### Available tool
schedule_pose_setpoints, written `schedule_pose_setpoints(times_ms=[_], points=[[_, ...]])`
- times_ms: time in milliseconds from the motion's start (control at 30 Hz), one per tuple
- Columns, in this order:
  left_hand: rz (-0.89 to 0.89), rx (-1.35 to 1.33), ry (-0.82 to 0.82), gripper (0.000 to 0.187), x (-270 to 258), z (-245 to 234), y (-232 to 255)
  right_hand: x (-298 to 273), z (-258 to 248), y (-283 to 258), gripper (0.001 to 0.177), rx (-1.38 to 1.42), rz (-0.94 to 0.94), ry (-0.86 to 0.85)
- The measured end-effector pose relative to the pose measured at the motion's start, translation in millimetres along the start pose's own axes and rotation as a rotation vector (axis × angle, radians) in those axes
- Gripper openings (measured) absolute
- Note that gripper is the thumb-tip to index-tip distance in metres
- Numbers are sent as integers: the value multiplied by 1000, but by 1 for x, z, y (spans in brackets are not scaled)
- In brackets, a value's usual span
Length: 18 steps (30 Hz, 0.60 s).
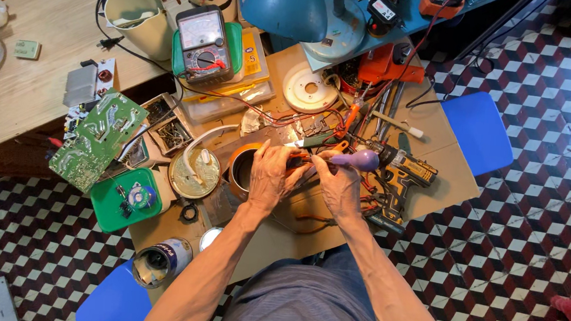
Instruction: The person repairs an orange electric kettle by using a cordless drill to remove screws, then uses a screwdriver and pliers to adjust internal components and wires. The person repeatedly repositions the kettle and manipulates the handle and internal parts throughout the process.
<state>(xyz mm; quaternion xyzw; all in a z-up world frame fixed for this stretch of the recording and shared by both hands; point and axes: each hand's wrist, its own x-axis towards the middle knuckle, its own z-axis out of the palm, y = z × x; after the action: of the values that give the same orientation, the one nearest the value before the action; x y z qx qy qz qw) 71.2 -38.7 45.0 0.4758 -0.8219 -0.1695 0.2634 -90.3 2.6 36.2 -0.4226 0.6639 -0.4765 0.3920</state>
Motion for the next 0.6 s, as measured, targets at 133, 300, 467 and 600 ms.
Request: schedule_pose_setpoints(times_ms=[133, 300, 467, 600], points=[[1, 77, 71, 30, 2, 5, -8, 13, 15, -6, 17, 127, -161, -113], [-69, 78, 138, 21, 3, 8, -18, 37, 19, -20, 19, -36, -277, -262], [-85, -8, 169, 21, 1, 9, -17, 46, 16, -36, 17, -160, -337, -302], [-159, -70, 179, 14, -2, 8, -11, 40, 13, -47, 15, -191, -322, -353]])
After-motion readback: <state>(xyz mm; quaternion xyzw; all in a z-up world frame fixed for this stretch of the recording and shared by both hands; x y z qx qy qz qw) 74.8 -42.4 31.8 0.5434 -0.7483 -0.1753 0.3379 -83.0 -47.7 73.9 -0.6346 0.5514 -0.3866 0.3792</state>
